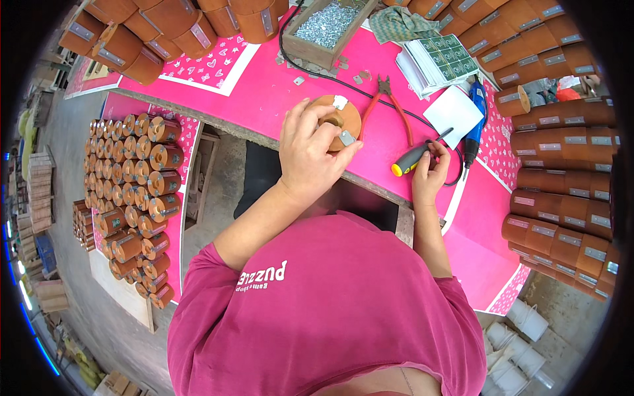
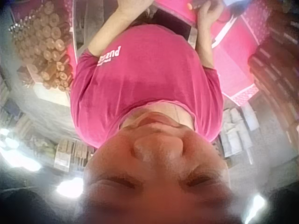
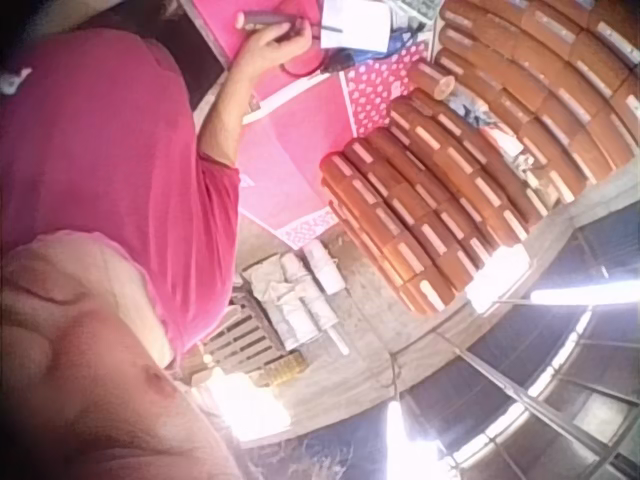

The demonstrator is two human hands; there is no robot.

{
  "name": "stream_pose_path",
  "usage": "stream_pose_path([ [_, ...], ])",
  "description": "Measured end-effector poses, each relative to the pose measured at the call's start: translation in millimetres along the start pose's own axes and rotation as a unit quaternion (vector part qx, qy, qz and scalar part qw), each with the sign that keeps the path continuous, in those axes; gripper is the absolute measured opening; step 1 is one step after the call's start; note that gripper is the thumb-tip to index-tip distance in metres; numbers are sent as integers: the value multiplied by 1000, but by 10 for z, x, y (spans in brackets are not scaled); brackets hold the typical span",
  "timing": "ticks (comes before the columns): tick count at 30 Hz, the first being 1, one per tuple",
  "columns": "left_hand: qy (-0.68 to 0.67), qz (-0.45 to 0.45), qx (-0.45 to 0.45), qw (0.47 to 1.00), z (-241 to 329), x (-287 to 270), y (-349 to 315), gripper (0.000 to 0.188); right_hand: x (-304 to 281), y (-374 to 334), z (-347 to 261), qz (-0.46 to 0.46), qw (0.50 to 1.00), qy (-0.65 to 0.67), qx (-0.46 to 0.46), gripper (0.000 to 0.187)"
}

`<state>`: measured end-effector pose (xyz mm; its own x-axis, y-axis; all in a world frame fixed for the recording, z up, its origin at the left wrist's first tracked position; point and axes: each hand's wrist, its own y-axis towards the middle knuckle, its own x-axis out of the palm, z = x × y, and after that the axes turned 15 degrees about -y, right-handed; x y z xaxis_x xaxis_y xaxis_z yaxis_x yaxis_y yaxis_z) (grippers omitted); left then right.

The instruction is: Assembling small wooden or bamboo furniture components by applying labels and using a screwdriver.

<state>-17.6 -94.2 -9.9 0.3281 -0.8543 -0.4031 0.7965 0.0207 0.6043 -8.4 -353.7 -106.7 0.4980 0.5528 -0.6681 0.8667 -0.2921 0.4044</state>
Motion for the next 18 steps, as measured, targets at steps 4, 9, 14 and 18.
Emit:
stream_pose_path([
  [4,4,8,7,1000,-24,39,24,35,-4,10,-2,2,1000,-13,-9,24],
  [9,-1,-21,10,1000,-4,10,89,38,-3,51,-13,5,1000,-5,-7,24],
  [14,37,-45,-4,998,5,-136,-11,33,1,52,-126,4,999,22,-28,26],
  [18,-6,-23,-9,1000,-65,-211,-55,31,15,-7,102,-15,995,97,11,26],
])
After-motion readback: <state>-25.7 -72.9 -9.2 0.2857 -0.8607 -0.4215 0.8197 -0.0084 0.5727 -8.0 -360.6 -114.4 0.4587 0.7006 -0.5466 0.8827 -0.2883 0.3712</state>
